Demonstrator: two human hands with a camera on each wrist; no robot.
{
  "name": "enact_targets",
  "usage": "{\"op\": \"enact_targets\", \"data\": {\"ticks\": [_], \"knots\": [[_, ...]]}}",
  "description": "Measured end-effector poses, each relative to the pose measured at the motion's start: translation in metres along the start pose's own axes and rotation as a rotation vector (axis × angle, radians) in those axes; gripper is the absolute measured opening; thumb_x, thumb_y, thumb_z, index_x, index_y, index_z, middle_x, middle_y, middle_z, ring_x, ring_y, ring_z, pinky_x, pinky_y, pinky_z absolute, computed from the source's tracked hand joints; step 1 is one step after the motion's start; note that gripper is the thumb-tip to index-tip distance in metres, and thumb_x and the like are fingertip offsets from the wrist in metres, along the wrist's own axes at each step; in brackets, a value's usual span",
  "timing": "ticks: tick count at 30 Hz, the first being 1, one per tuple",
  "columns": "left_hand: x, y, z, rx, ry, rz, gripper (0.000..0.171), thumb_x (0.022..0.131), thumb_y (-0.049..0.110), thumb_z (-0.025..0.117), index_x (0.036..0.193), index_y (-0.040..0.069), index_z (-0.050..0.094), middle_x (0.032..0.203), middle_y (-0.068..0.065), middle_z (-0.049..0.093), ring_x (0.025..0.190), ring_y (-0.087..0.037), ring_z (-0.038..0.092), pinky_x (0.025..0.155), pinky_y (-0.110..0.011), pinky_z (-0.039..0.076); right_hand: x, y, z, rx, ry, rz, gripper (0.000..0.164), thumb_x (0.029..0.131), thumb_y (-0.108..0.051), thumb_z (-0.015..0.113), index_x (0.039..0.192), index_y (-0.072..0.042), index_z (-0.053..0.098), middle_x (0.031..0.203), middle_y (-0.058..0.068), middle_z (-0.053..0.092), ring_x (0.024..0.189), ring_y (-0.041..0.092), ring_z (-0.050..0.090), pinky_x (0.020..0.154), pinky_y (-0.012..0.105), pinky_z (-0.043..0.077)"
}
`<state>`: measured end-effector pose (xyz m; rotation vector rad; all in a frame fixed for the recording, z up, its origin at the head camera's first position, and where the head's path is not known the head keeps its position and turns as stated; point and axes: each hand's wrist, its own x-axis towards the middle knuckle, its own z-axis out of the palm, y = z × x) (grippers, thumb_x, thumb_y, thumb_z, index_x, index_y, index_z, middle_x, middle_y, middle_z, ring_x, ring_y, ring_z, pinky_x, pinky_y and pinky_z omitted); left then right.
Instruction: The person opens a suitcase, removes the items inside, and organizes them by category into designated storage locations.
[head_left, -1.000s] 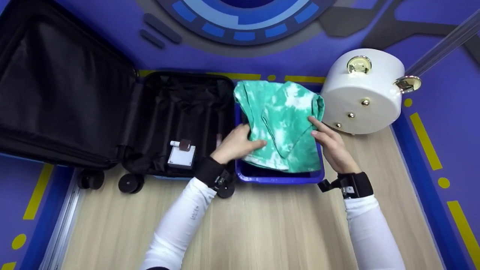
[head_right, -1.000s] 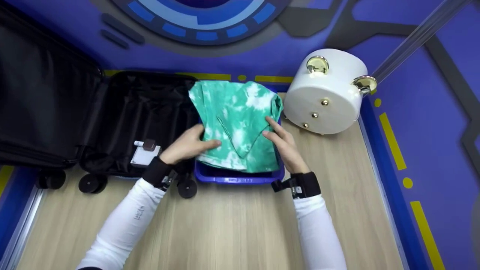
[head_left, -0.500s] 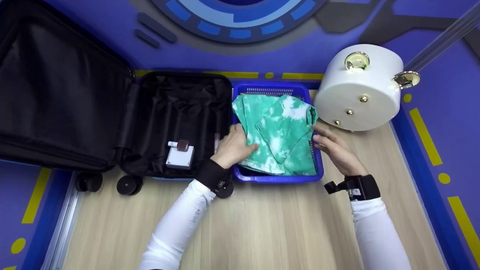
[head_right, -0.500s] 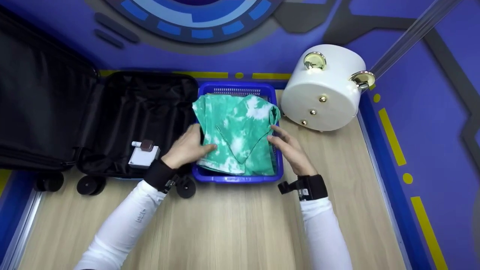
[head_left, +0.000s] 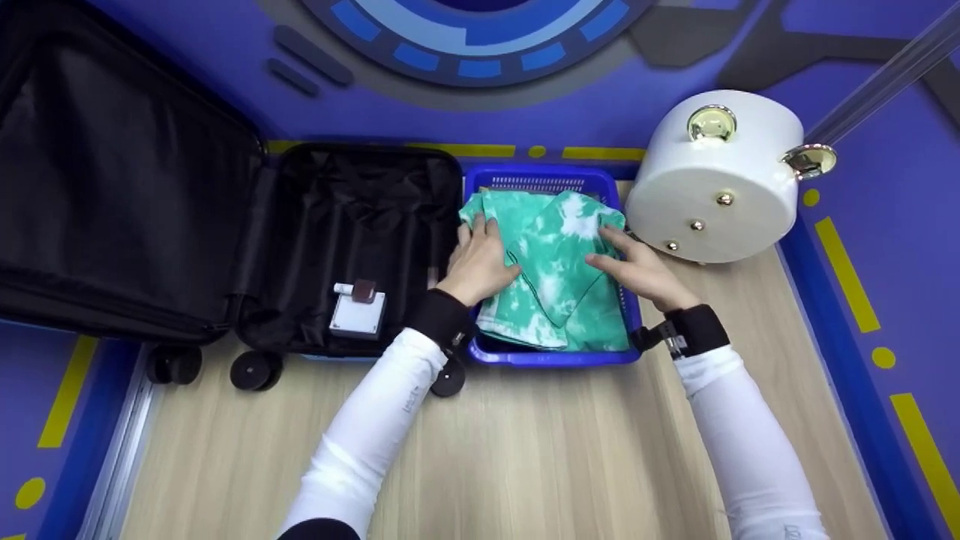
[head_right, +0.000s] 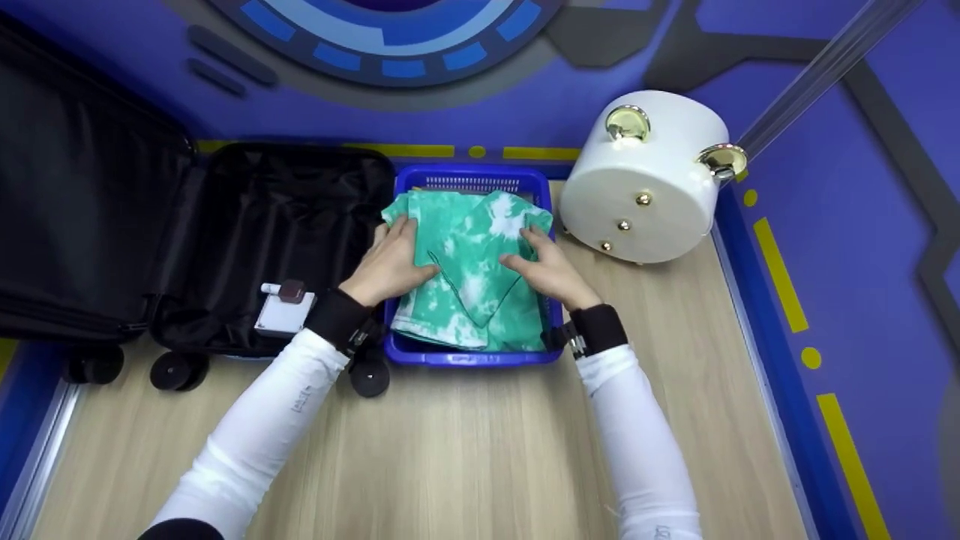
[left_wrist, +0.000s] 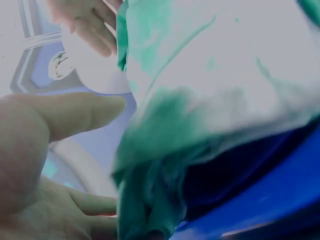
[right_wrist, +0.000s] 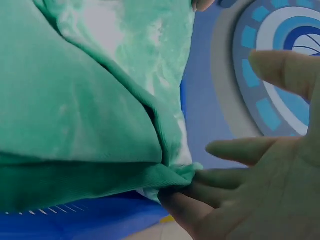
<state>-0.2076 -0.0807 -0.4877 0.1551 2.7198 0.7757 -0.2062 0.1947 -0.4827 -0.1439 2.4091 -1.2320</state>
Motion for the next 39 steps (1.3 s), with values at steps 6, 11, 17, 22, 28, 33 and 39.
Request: {"op": "enact_targets", "data": {"ticks": [6,11,17,22,28,33,39], "knots": [[0.011,0.003,0.008,0.064,-0.033,-0.019,0.091,0.095,0.029,0.075,0.161,-0.004,0.022,0.169,-0.028,0.012,0.151,-0.041,0.026,0.111,-0.05,0.044,0.018,0.007,0.007,-0.071,-0.103,0.019,0.078,0.104,-0.044,0.06,0.162,-0.001,0.03,0.173,0.015,0.008,0.159,0.039,0.005,0.126,0.055,0.014],[0.02,0.005,0.01,0.127,-0.08,0.014,0.085,0.095,0.018,0.071,0.16,-0.008,0.023,0.167,-0.032,0.017,0.148,-0.043,0.035,0.112,-0.048,0.044,0.029,0.016,0.007,-0.082,-0.149,0.056,0.076,0.104,-0.044,0.059,0.162,-0.004,0.031,0.174,0.015,0.008,0.159,0.039,0.005,0.126,0.057,0.013],[0.032,0.004,0.011,0.115,-0.217,0.028,0.081,0.096,0.005,0.06,0.16,-0.012,0.013,0.166,-0.037,0.01,0.144,-0.046,0.041,0.11,-0.043,0.044,0.038,0.016,0.005,-0.177,-0.146,0.108,0.074,0.103,-0.05,0.058,0.162,-0.011,0.035,0.173,0.01,0.015,0.158,0.04,0.01,0.124,0.062,0.01],[0.042,-0.005,0.009,0.044,-0.315,0.036,0.085,0.095,0.001,0.054,0.163,-0.007,0.003,0.169,-0.032,0.0,0.114,-0.037,0.062,0.072,-0.034,0.047,0.045,0.013,0.006,-0.169,-0.152,0.128,0.076,0.103,-0.049,0.058,0.163,-0.009,0.032,0.172,0.015,0.017,0.158,0.04,0.013,0.125,0.061,0.012],[0.037,-0.014,0.007,-0.05,-0.34,0.06,0.089,0.101,0.013,0.059,0.164,-0.002,-0.003,0.17,-0.027,-0.009,0.136,-0.033,0.051,0.076,-0.032,0.047,0.043,0.011,0.01,-0.12,-0.147,0.107,0.078,0.104,-0.043,0.059,0.163,-0.003,0.028,0.171,0.019,0.019,0.158,0.039,0.013,0.126,0.055,0.016],[0.016,-0.017,-0.005,-0.036,-0.292,0.107,0.092,0.102,0.031,0.067,0.165,-0.001,0.008,0.171,-0.024,-0.004,0.158,-0.033,0.018,0.118,-0.038,0.037,0.022,0.008,0.008,-0.12,-0.083,0.052,0.076,0.104,-0.044,0.059,0.162,-0.003,0.03,0.169,0.02,0.025,0.156,0.04,0.02,0.124,0.056,0.021],[-0.028,-0.012,-0.017,0.098,-0.176,0.208,0.07,0.099,0.031,0.072,0.153,-0.003,0.044,0.16,-0.023,0.039,0.145,-0.036,0.044,0.116,-0.046,0.041,-0.024,0.005,0.009,-0.157,-0.025,-0.067,0.069,0.105,-0.038,0.061,0.156,0.002,0.04,0.152,0.025,0.05,0.135,0.042,0.052,0.109,0.055,0.045]]}}
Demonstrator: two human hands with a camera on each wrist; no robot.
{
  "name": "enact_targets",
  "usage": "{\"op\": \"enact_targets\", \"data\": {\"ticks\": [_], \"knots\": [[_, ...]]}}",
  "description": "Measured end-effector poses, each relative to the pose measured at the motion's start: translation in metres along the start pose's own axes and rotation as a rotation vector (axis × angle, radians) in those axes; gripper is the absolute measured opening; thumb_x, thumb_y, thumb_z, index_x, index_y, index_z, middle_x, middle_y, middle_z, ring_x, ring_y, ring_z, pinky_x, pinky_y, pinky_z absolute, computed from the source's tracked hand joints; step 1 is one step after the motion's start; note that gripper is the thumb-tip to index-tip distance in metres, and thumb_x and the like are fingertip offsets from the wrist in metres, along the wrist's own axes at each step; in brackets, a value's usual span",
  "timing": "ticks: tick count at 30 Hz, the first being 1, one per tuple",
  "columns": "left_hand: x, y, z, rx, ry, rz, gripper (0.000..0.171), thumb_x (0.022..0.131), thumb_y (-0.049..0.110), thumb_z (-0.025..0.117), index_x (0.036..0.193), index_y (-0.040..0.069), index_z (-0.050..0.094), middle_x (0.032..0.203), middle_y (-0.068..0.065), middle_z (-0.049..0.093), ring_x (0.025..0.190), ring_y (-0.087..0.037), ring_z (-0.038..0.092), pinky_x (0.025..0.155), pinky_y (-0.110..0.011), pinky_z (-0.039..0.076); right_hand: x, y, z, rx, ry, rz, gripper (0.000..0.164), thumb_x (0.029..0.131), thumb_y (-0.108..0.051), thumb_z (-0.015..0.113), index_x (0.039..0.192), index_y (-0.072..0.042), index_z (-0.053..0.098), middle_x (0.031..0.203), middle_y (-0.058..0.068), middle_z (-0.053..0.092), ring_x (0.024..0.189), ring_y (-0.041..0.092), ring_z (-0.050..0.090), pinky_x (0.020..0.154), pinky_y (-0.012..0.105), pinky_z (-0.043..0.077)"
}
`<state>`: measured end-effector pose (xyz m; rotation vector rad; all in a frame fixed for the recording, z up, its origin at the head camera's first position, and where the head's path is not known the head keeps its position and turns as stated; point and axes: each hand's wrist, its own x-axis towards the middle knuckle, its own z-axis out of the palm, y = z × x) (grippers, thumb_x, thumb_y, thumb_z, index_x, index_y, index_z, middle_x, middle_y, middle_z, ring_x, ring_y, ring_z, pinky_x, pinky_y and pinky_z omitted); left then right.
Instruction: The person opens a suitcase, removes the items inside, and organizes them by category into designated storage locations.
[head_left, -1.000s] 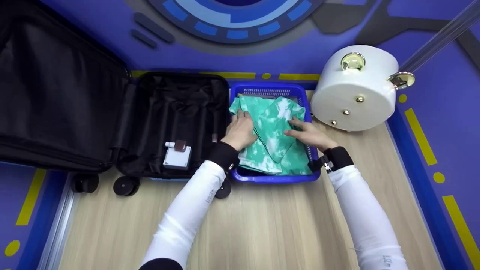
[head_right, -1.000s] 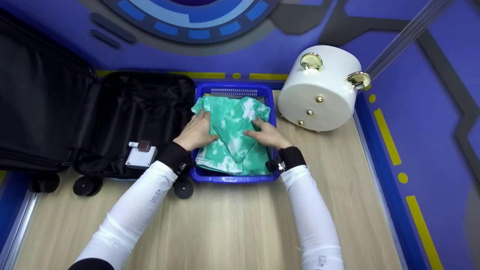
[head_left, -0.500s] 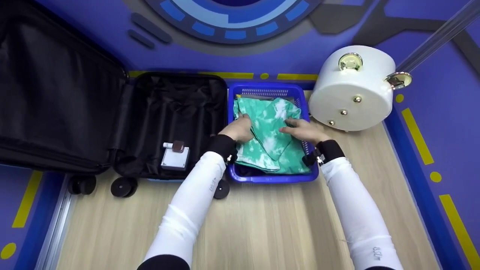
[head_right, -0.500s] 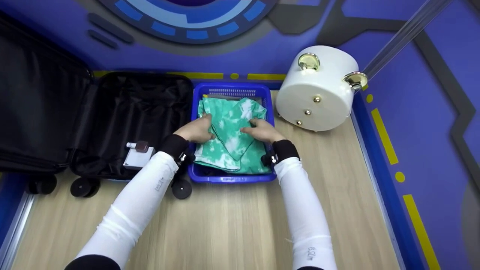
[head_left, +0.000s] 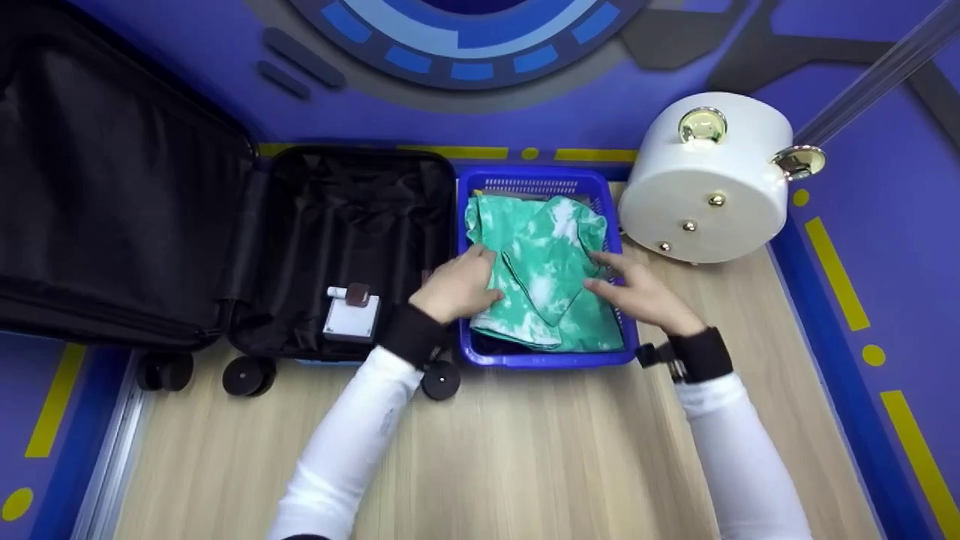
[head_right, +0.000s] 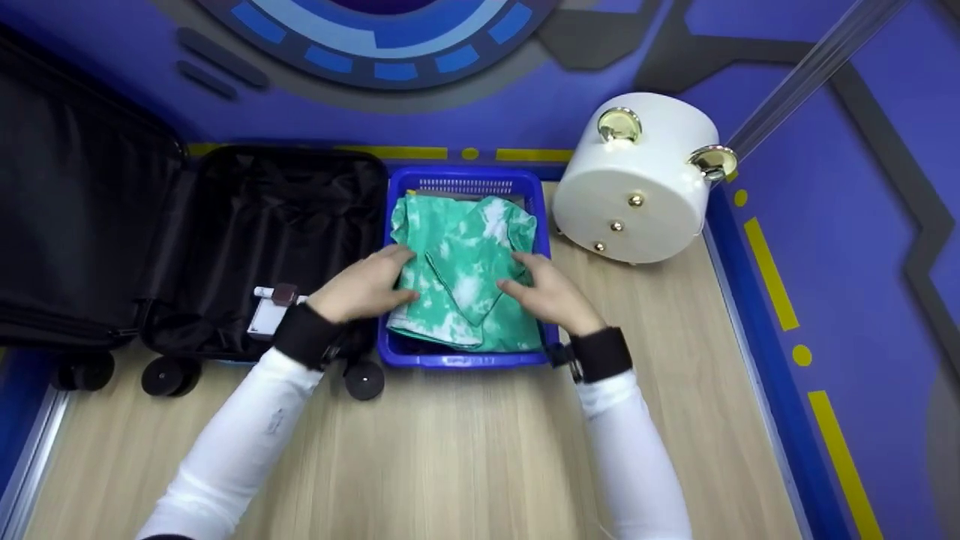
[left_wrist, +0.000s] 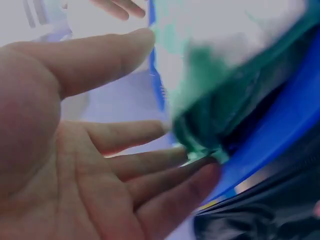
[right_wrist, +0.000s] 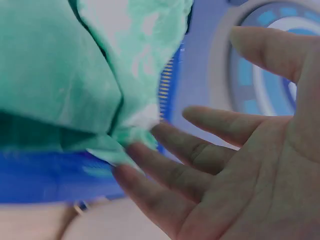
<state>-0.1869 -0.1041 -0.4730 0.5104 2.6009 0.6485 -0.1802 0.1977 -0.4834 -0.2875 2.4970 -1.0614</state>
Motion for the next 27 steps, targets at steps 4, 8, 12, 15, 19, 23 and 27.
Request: {"op": "enact_targets", "data": {"ticks": [4,8,12,15,19,23,27], "knots": [[-0.025,0.012,0.009,0.118,0.045,0.046,0.052,0.097,0.03,0.075,0.135,-0.002,0.063,0.147,-0.023,0.051,0.123,-0.036,0.062,0.098,-0.045,0.055,-0.025,0.003,0.01,-0.01,-0.042,-0.002,0.064,0.104,-0.037,0.064,0.152,0.001,0.047,0.131,0.019,0.066,0.1,0.031,0.07,0.084,0.043,0.058],[-0.035,0.022,0.022,0.188,0.036,0.042,0.034,0.095,0.031,0.077,0.105,-0.002,0.073,0.146,-0.031,0.05,0.102,-0.037,0.07,0.083,-0.045,0.061,-0.034,0.01,0.023,0.016,-0.049,0.013,0.061,0.103,-0.037,0.064,0.149,0.001,0.052,0.128,0.019,0.068,0.09,0.026,0.073,0.076,0.036,0.059],[-0.032,0.024,0.033,0.182,-0.031,0.004,0.035,0.093,0.036,0.077,0.084,0.002,0.073,0.155,-0.038,0.038,0.089,-0.036,0.071,0.077,-0.046,0.061,-0.034,0.016,0.035,0.061,-0.038,0.013,0.064,0.101,-0.034,0.068,0.149,0.004,0.05,0.134,0.025,0.064,0.105,0.034,0.072,0.085,0.04,0.06],[-0.03,0.021,0.035,0.156,-0.075,-0.009,0.041,0.092,0.041,0.077,0.073,0.007,0.067,0.159,-0.039,0.029,0.083,-0.033,0.069,0.076,-0.044,0.06,-0.035,0.017,0.04,0.054,-0.062,0.003,0.068,0.098,-0.032,0.072,0.15,0.005,0.048,0.14,0.028,0.059,0.116,0.04,0.067,0.091,0.044,0.059],[-0.028,0.019,0.034,0.164,-0.104,-0.015,0.048,0.092,0.046,0.075,0.065,0.009,0.061,0.16,-0.038,0.027,0.078,-0.03,0.067,0.074,-0.043,0.059,-0.033,0.014,0.043,-0.023,-0.083,-0.018,0.074,0.095,-0.033,0.076,0.151,0.005,0.047,0.143,0.03,0.052,0.117,0.04,0.066,0.093,0.047,0.058],[-0.024,0.02,0.04,0.27,-0.14,-0.005,0.051,0.092,0.054,0.071,0.069,0.009,0.065,0.157,-0.041,0.031,0.103,-0.04,0.07,0.105,-0.051,0.05,-0.028,0.013,0.047,-0.127,-0.097,-0.028,0.081,0.091,-0.04,0.077,0.152,0.004,0.046,0.136,0.03,0.051,0.115,0.039,0.062,0.097,0.053,0.054],[-0.02,0.02,0.051,0.353,-0.166,0.004,0.054,0.093,0.06,0.067,0.071,0.011,0.067,0.155,-0.043,0.03,0.134,-0.048,0.054,0.125,-0.061,0.013,-0.024,0.014,0.049,-0.171,-0.121,-0.02,0.085,0.09,-0.046,0.077,0.154,0.001,0.046,0.129,0.027,0.052,0.113,0.039,0.059,0.098,0.057,0.05]]}}
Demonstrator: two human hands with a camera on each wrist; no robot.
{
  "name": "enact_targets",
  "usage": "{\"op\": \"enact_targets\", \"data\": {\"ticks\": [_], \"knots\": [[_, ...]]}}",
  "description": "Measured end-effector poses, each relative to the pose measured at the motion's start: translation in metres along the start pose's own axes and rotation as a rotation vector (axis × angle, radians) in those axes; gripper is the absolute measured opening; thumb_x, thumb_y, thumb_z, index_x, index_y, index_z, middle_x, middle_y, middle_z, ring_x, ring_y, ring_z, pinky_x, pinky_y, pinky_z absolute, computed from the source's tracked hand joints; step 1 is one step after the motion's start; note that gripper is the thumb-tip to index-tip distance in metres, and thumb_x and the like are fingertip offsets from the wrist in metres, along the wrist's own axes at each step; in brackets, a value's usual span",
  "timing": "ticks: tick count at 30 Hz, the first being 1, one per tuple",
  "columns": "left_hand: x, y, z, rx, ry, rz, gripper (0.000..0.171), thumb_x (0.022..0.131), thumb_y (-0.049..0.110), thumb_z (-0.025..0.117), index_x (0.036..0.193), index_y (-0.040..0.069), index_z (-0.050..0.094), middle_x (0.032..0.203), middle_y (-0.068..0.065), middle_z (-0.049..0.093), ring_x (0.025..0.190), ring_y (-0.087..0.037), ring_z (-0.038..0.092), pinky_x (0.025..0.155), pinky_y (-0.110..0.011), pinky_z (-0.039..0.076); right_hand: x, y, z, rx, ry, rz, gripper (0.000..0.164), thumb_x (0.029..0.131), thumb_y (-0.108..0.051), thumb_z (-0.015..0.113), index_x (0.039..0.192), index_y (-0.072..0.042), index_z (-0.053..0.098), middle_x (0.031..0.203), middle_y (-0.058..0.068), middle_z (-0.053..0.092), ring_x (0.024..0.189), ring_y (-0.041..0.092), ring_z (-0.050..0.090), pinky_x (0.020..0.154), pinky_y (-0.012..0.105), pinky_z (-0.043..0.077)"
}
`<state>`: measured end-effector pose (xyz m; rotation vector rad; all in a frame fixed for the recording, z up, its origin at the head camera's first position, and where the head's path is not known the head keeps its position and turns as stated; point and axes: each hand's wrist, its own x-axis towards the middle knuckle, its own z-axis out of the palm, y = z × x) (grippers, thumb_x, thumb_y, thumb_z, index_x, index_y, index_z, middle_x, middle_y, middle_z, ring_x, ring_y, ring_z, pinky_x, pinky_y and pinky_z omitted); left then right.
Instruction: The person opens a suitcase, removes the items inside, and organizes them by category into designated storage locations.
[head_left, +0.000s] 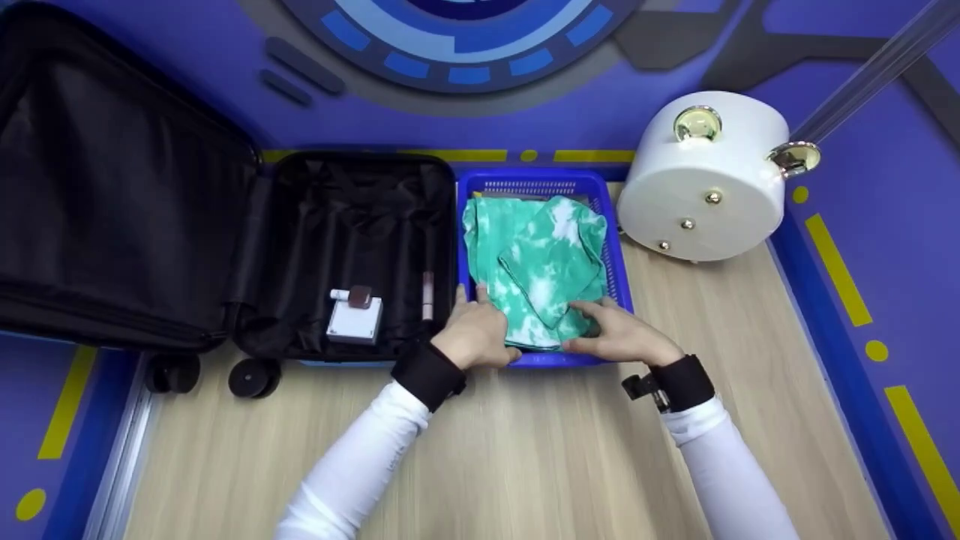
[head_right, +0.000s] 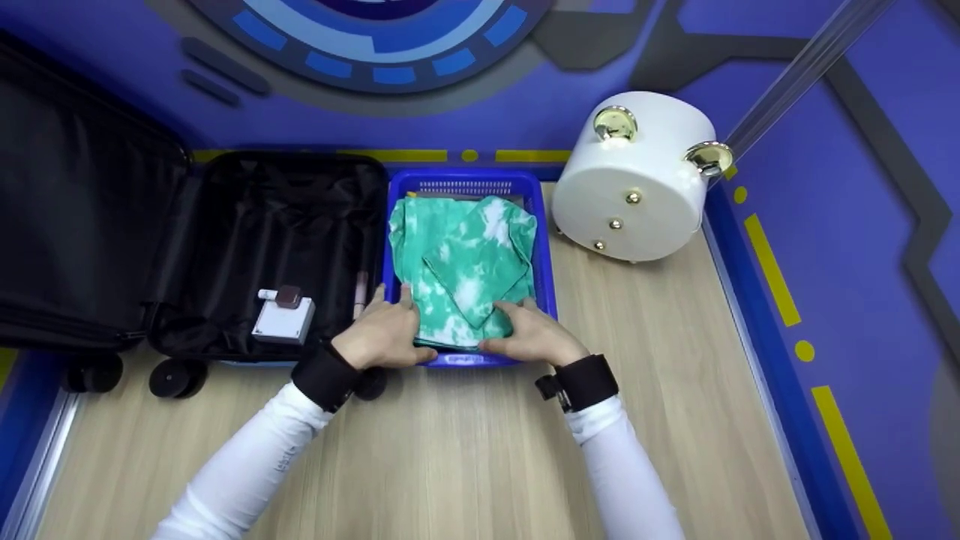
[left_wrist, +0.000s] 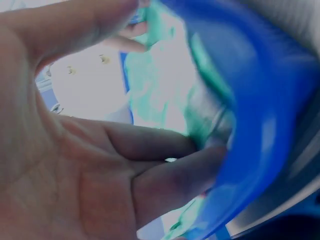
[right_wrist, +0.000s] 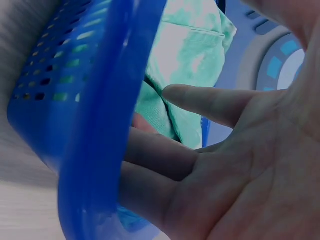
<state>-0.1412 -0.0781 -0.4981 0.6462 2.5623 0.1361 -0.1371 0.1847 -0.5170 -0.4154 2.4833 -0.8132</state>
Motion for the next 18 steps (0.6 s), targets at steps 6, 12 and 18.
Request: {"op": "enact_targets", "data": {"ticks": [6,12,18], "knots": [[0.0,0.001,0.01,0.001,0.03,-0.013,0.059,0.093,0.061,0.066,0.093,0.003,0.077,0.159,-0.042,0.022,0.128,-0.045,0.06,0.127,-0.054,0.013,0.001,0.004,0.001,0.009,0.011,0.003,0.083,0.09,-0.047,0.077,0.153,-0.001,0.048,0.13,0.026,0.052,0.117,0.04,0.057,0.1,0.06,0.048],[-0.008,0.0,0.014,-0.005,0.055,-0.015,0.091,0.095,0.059,0.066,0.15,-0.01,0.045,0.163,-0.038,0.015,0.114,-0.039,0.07,0.127,-0.052,0.017,-0.002,0.004,0.006,0.014,0.048,0.002,0.081,0.093,-0.048,0.074,0.153,0.0,0.048,0.134,0.029,0.051,0.119,0.043,0.058,0.101,0.061,0.048],[-0.025,-0.004,0.017,-0.134,0.115,-0.021,0.088,0.097,0.049,0.07,0.156,-0.007,0.037,0.168,-0.03,0.012,0.115,-0.031,0.07,0.122,-0.055,0.029,-0.013,-0.001,0.019,-0.011,0.142,-0.022,0.07,0.096,-0.037,0.074,0.15,0.0,0.051,0.14,0.026,0.051,0.117,0.04,0.061,0.097,0.057,0.052]]}}
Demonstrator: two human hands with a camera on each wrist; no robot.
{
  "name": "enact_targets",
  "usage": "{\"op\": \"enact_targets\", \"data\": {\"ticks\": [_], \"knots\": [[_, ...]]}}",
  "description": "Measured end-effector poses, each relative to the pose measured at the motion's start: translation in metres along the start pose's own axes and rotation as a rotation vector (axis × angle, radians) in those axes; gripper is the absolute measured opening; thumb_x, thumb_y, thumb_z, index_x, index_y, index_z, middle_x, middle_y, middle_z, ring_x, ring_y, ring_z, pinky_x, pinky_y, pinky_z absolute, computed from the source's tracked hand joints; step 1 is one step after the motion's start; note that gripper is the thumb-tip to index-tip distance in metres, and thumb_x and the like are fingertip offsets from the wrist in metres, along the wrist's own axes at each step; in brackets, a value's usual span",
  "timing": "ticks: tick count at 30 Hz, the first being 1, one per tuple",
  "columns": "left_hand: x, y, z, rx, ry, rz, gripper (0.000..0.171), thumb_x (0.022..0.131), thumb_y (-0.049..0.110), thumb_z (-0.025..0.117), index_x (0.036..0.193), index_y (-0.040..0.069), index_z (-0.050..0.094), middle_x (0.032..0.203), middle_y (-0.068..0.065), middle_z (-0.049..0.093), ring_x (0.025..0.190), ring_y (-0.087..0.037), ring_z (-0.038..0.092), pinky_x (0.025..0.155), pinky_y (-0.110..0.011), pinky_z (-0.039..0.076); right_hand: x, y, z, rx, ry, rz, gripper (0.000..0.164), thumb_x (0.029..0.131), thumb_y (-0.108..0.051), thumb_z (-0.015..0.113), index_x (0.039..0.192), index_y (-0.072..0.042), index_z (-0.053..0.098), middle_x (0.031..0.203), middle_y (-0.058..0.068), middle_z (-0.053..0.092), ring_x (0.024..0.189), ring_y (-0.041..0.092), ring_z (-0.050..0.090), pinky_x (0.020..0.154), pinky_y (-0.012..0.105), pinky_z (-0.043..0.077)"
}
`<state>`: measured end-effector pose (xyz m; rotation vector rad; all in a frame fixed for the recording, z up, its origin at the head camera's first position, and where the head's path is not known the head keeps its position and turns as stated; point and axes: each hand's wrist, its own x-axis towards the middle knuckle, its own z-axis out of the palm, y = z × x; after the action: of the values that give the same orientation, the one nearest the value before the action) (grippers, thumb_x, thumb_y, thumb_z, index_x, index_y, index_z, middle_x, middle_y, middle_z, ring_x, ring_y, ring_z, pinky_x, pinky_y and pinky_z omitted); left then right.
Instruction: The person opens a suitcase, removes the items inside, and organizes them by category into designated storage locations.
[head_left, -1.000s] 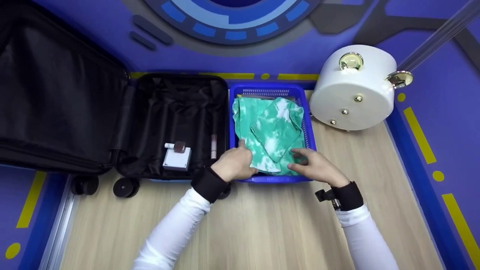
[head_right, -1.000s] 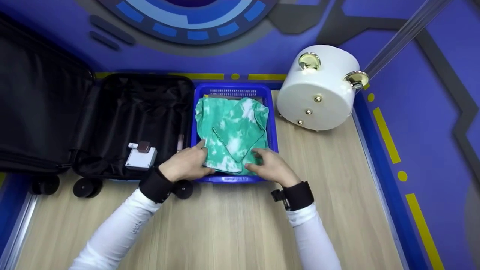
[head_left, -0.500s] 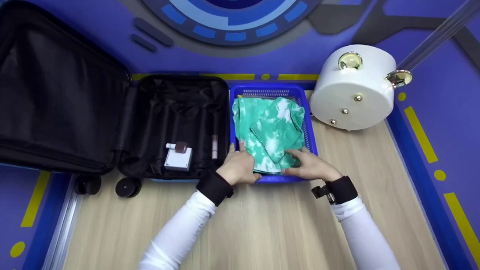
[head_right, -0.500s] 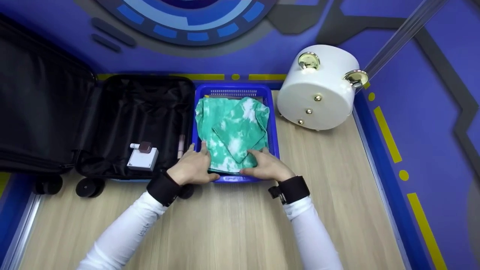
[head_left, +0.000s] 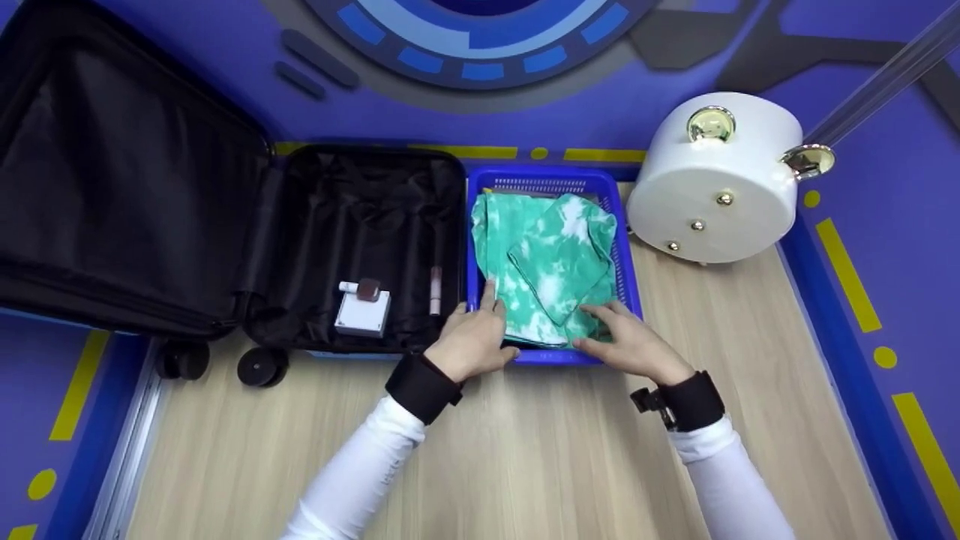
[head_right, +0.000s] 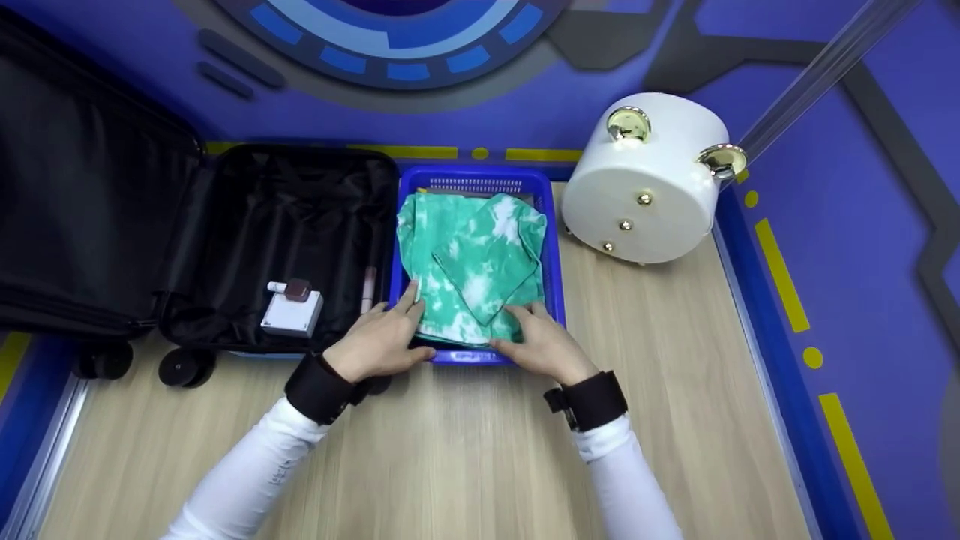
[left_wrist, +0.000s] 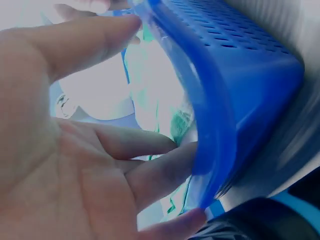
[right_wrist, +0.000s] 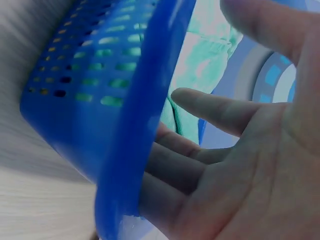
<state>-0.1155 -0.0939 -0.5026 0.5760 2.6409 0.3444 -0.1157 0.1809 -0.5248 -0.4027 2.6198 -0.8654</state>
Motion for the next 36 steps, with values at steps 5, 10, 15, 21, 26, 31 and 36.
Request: {"op": "enact_targets", "data": {"ticks": [5,10,15,21,26,31,36], "knots": [[-0.02,-0.003,0.0,-0.067,0.078,0.045,0.075,0.098,0.045,0.07,0.152,-0.002,0.047,0.169,-0.022,0.024,0.137,-0.034,0.055,0.12,-0.057,0.031,-0.016,-0.01,0.022,-0.065,0.216,-0.123,0.055,0.094,-0.024,0.078,0.14,0.001,0.061,0.139,0.021,0.059,0.125,0.039,0.06,0.104,0.056,0.049],[-0.048,-0.008,0.007,-0.136,0.188,0.048,0.071,0.098,0.042,0.071,0.152,0.001,0.049,0.166,-0.016,0.035,0.149,-0.038,0.039,0.121,-0.06,0.027,-0.031,-0.022,0.065,-0.12,0.423,-0.245,0.042,0.095,-0.014,0.075,0.135,-0.002,0.067,0.145,0.017,0.059,0.137,0.047,0.05,0.111,0.078,0.025],[-0.07,-0.015,0.028,-0.177,0.293,-0.028,0.078,0.093,0.039,0.077,0.154,0.002,0.046,0.167,-0.017,0.032,0.152,-0.045,0.029,0.12,-0.068,0.021,-0.035,-0.024,0.104,-0.202,0.499,-0.245,0.05,0.097,-0.022,0.07,0.145,-0.013,0.062,0.159,0.01,0.047,0.15,0.05,0.03,0.107,0.087,0.002],[-0.079,-0.019,0.054,-0.152,0.329,-0.123,0.08,0.09,0.036,0.08,0.154,0.002,0.046,0.168,-0.014,0.031,0.152,-0.048,0.027,0.12,-0.068,0.021,-0.026,-0.018,0.123,-0.228,0.544,-0.227,0.052,0.1,-0.019,0.063,0.152,-0.023,0.056,0.165,0.004,0.04,0.155,0.045,0.018,0.102,0.089,-0.008],[-0.079,-0.017,0.07,-0.003,0.326,-0.146,0.092,0.084,0.045,0.084,0.155,0.0,0.045,0.169,-0.016,0.027,0.151,-0.048,0.027,0.12,-0.067,0.021,-0.021,-0.016,0.129,-0.224,0.565,-0.245,0.052,0.099,-0.017,0.064,0.149,-0.027,0.058,0.165,0.004,0.039,0.156,0.046,0.012,0.098,0.09,-0.012],[-0.078,-0.017,0.074,0.105,0.319,-0.169,0.105,0.081,0.051,0.084,0.161,0.003,0.035,0.17,-0.015,0.026,0.152,-0.046,0.028,0.12,-0.064,0.024,-0.016,-0.015,0.13,-0.224,0.572,-0.255,0.049,0.099,-0.017,0.064,0.146,-0.029,0.061,0.165,0.005,0.04,0.156,0.046,0.011,0.098,0.09,-0.011],[-0.073,-0.014,0.072,0.181,0.307,-0.19,0.108,0.081,0.055,0.081,0.162,0.003,0.032,0.17,-0.014,0.025,0.152,-0.046,0.028,0.12,-0.063,0.025,0.001,-0.013,0.119,-0.229,0.557,-0.252,0.044,0.101,-0.018,0.062,0.144,-0.029,0.063,0.164,0.004,0.04,0.154,0.048,0.013,0.099,0.09,-0.011]]}}
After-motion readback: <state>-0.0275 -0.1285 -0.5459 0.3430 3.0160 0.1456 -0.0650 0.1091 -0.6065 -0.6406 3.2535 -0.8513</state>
